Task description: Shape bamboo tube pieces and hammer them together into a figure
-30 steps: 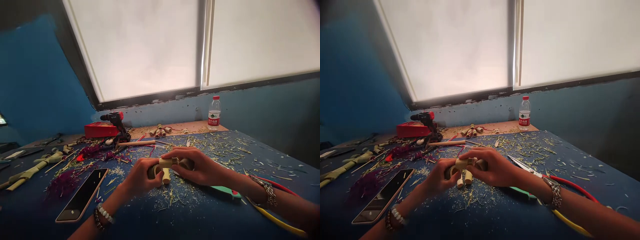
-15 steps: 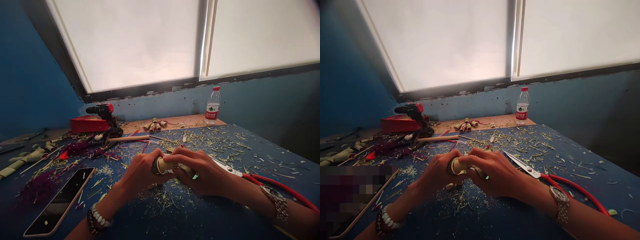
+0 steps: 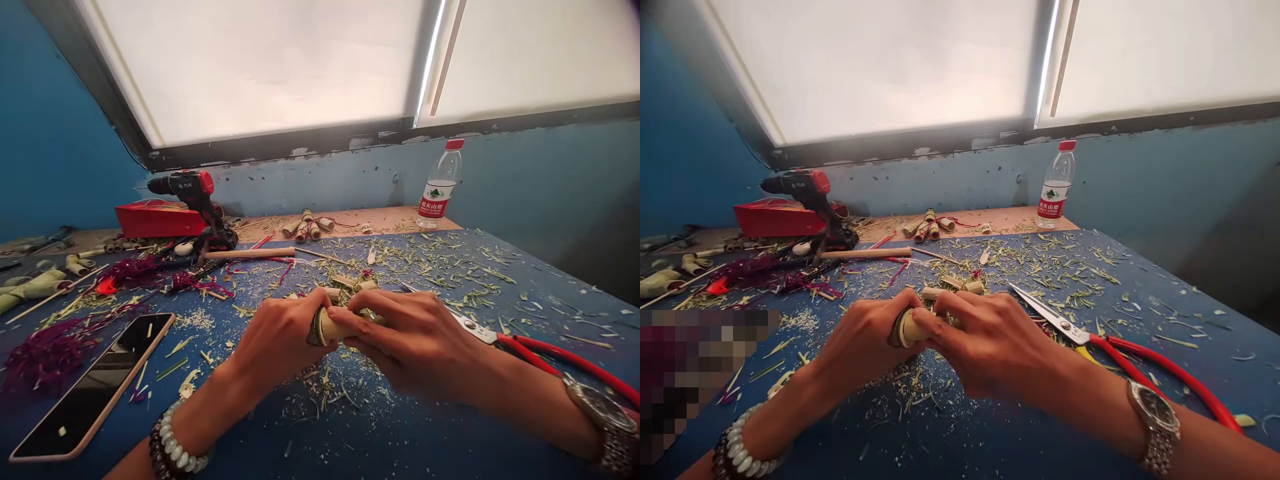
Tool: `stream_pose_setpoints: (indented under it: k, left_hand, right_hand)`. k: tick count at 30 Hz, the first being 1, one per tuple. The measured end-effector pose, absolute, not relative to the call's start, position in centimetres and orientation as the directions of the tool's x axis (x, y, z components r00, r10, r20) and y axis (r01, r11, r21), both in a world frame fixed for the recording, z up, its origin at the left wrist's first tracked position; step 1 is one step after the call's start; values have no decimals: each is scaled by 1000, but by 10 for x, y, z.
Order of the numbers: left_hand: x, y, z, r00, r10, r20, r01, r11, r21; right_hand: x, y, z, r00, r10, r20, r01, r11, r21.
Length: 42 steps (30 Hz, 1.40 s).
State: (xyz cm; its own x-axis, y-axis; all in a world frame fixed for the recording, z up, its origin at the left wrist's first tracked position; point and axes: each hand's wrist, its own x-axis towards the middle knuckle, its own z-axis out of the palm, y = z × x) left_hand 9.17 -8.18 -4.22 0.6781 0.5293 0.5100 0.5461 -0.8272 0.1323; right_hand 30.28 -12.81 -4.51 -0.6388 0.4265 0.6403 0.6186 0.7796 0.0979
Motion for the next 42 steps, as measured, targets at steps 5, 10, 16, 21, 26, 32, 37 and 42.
stream_pose_setpoints:
  k: [5,10,16,21,26,32,37,42]
  left_hand:
    - [94,-86,-41,677,544,495,553,-821,146]
    - [95,-85,-44,668,551,499,600,-796,76]
    - [96,-80,-49,685,543,487,616,-788,12]
    - [95,-81,-50,681,527,508,592,-805,41]
    - [95,-83,-52,672,538,509,594,-802,63]
    - [97,-83,-56,645,575,503,630,-773,77]
    - [92,-80,-55,644,539,542,605,-793,71]
    - [90,-79,-50,619,511,596,637,-771,-1]
  right_hand:
    - [302,-131,-43,-681,396,616,625,753,207]
    - [298,-133,-45,-685,402,608,639,733,235]
    - [296,-126,-49,-629,465,623,616,787,34]
    - [297,-123,-48,-579,482,657,547,828,-125]
    - [299,-122,-51,-550,504,666,468,846,-254]
    - [297,-116,-54,-501,565,656,373,824,-426]
    - [295,-117,-52,-479,591,649,355,806,-473]
    - [294,-124,-47,-398,721,568,593,674,-441]
